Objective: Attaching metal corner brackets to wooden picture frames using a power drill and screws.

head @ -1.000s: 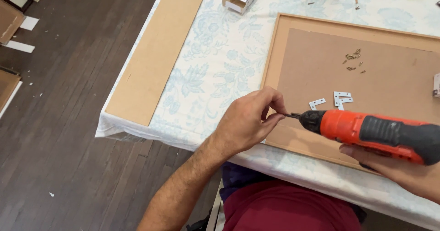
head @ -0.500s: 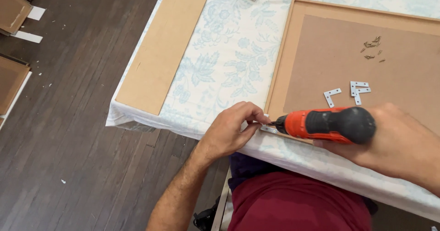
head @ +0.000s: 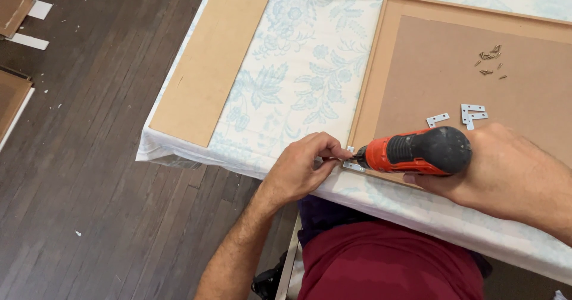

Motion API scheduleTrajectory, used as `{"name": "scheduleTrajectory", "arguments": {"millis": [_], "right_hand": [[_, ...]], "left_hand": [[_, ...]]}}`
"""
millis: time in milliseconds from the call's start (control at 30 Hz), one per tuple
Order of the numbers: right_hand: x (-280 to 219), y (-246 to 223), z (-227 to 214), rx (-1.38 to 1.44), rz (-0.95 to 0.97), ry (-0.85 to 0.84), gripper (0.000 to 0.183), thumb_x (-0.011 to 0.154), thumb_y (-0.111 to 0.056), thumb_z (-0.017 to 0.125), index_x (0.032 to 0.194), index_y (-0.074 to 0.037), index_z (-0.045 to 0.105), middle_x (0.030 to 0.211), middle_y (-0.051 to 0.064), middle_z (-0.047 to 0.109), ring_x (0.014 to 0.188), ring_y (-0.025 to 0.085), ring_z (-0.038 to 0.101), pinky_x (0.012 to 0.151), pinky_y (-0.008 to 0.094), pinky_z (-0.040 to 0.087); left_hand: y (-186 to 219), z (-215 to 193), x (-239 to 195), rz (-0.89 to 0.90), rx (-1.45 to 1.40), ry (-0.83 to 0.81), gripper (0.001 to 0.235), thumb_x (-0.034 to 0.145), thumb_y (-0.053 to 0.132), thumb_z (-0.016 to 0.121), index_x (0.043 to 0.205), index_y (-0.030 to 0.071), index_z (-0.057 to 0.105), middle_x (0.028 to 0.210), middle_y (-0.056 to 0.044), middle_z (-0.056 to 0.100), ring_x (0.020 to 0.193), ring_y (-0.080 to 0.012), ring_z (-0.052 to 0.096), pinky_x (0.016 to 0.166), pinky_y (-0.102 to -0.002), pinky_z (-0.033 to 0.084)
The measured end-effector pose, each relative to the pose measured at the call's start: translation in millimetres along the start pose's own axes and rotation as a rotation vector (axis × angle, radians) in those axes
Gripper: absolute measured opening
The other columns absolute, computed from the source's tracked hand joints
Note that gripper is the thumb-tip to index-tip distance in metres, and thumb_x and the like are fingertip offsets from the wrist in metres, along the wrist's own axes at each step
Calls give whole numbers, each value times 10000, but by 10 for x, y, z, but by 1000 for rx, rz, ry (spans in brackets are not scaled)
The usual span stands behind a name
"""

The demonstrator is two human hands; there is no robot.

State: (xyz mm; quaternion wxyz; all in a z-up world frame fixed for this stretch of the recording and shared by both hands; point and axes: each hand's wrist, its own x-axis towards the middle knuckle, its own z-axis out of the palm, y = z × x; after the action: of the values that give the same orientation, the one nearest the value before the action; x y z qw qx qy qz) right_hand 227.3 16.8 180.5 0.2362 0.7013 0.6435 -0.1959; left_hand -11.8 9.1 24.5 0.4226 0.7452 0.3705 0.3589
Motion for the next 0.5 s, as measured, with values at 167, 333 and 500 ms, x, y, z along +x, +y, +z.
{"name": "scheduleTrajectory", "arguments": {"millis": [167,333,500], "right_hand": [[-3,-35,-39,-16,-21,-11,443,765,-673,729,1113,-404,679,771,55,817,874,281,746,769,356,576],[-38,-108,-112,-77,-26,-48,376,815,-658,675,1160,-511,656,861,-12,808,868,253,743,750,354,593],[-111,-277,-296,-120,-51,-90,386,842,-634,621,1224,-582,644,1132,-134,791,1096,249,720,912,409,580]], "left_hand": [[22,-10,-3,-15,-1,-9,218,890,-87,600,1032,79,590,1080,-67,743,1051,-201,742,923,-296,622],[-17,-2,-11,-3,15,-2,255,876,-79,609,1066,89,636,1072,-49,729,995,-185,720,910,-294,608],[14,-5,-64,84,239,46,246,918,81,718,1150,111,643,1074,-48,675,875,-202,624,803,-327,513]]}}
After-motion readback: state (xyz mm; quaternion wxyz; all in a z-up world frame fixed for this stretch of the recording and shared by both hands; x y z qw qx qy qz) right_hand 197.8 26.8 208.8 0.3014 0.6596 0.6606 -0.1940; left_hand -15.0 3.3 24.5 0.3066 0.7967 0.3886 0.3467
